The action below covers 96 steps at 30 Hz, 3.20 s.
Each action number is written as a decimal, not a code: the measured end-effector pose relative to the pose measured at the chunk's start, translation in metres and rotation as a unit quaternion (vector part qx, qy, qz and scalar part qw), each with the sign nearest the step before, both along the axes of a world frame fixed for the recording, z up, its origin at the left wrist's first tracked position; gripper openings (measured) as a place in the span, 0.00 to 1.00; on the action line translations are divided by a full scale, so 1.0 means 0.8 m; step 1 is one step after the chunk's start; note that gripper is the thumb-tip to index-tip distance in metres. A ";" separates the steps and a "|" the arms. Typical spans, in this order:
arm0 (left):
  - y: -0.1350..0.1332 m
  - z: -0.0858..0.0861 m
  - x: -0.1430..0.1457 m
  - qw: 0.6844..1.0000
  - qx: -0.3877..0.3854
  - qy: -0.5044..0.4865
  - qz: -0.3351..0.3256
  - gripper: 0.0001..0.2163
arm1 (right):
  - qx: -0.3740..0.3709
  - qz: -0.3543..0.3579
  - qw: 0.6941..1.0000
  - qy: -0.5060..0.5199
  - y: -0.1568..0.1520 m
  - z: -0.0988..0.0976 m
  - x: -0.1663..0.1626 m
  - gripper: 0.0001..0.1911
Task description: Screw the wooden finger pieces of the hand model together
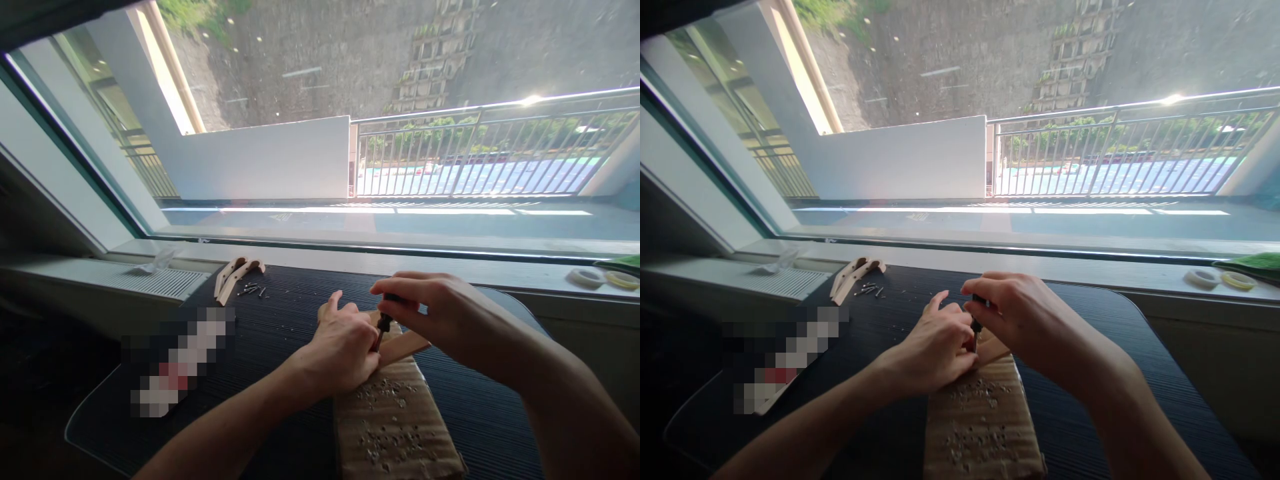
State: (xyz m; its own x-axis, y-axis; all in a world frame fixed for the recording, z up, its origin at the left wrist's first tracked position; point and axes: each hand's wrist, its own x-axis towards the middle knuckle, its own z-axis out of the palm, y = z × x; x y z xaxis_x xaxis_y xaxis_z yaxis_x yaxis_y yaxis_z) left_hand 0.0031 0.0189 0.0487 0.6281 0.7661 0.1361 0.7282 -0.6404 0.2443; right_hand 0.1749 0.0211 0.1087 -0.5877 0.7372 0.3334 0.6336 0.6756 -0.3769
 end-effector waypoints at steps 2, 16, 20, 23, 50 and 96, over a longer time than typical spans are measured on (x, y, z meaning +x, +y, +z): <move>0.000 0.000 0.000 1.000 0.000 -0.001 0.001 0.07 | 0.011 -0.013 1.000 -0.001 0.001 -0.001 0.000 0.13; 0.001 -0.003 0.000 1.000 0.004 0.013 -0.006 0.08 | -0.041 0.014 0.999 -0.013 -0.009 0.002 0.008 0.12; 0.001 -0.003 0.000 1.000 0.006 0.008 -0.004 0.08 | -0.040 -0.020 0.999 -0.023 -0.003 0.002 0.007 0.09; 0.001 -0.003 0.000 1.000 0.006 0.010 -0.003 0.08 | -0.033 -0.037 0.998 -0.038 -0.004 0.004 0.006 0.08; -0.001 -0.002 0.000 1.000 0.010 0.004 -0.001 0.07 | 0.001 -0.023 1.000 -0.018 -0.006 -0.004 0.001 0.17; -0.001 0.002 0.001 1.000 -0.011 0.016 -0.003 0.09 | -0.029 -0.017 0.999 0.010 -0.012 0.006 0.002 0.14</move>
State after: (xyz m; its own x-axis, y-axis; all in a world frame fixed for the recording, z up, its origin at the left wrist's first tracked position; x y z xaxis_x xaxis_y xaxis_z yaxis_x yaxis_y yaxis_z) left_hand 0.0042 0.0182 0.0501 0.6363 0.7651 0.0986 0.7323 -0.6393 0.2346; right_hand 0.1768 0.0112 0.1133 -0.5556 0.7750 0.3011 0.6478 0.6305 -0.4275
